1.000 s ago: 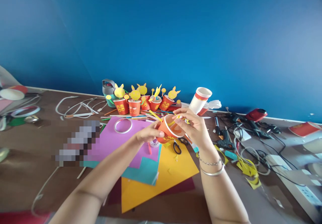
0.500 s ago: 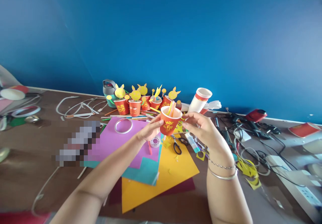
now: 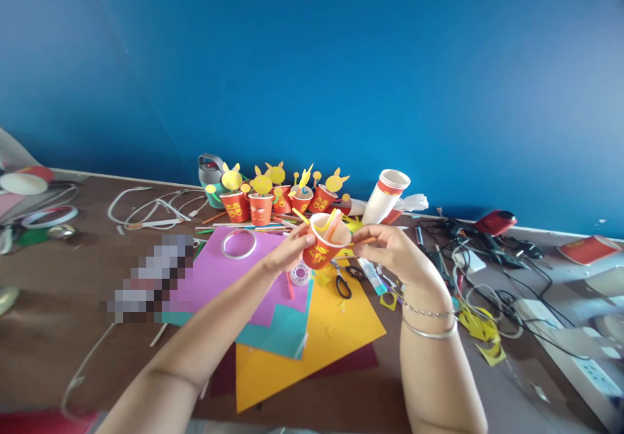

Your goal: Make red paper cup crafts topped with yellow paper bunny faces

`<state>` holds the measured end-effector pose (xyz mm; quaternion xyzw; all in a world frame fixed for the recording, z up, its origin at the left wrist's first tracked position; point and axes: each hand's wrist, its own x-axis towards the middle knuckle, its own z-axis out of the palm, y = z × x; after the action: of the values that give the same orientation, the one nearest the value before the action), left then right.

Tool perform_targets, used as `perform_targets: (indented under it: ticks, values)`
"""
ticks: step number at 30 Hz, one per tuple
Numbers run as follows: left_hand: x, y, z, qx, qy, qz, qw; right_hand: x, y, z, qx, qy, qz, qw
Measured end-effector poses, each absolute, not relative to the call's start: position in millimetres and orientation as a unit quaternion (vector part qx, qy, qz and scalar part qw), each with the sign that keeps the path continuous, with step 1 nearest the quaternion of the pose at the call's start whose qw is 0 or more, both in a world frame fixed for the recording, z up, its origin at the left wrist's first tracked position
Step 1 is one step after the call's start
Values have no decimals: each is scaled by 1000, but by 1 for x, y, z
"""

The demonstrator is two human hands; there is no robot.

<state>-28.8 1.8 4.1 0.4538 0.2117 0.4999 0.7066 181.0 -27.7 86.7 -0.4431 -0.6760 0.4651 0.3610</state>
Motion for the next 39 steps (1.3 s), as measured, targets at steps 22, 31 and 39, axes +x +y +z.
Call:
perform_targets:
  ticks: [22, 31, 39]
  values:
    - [-34, -3, 38, 700, 366, 454, 412, 171, -28, 80, -416, -716, 336, 448]
    - [-45, -18, 49, 866, 380, 205, 251, 180, -31, 68, -433, -859, 172, 210]
    - [-51, -10, 63, 729, 368, 427, 388, 182, -24, 77, -430, -760, 293, 390]
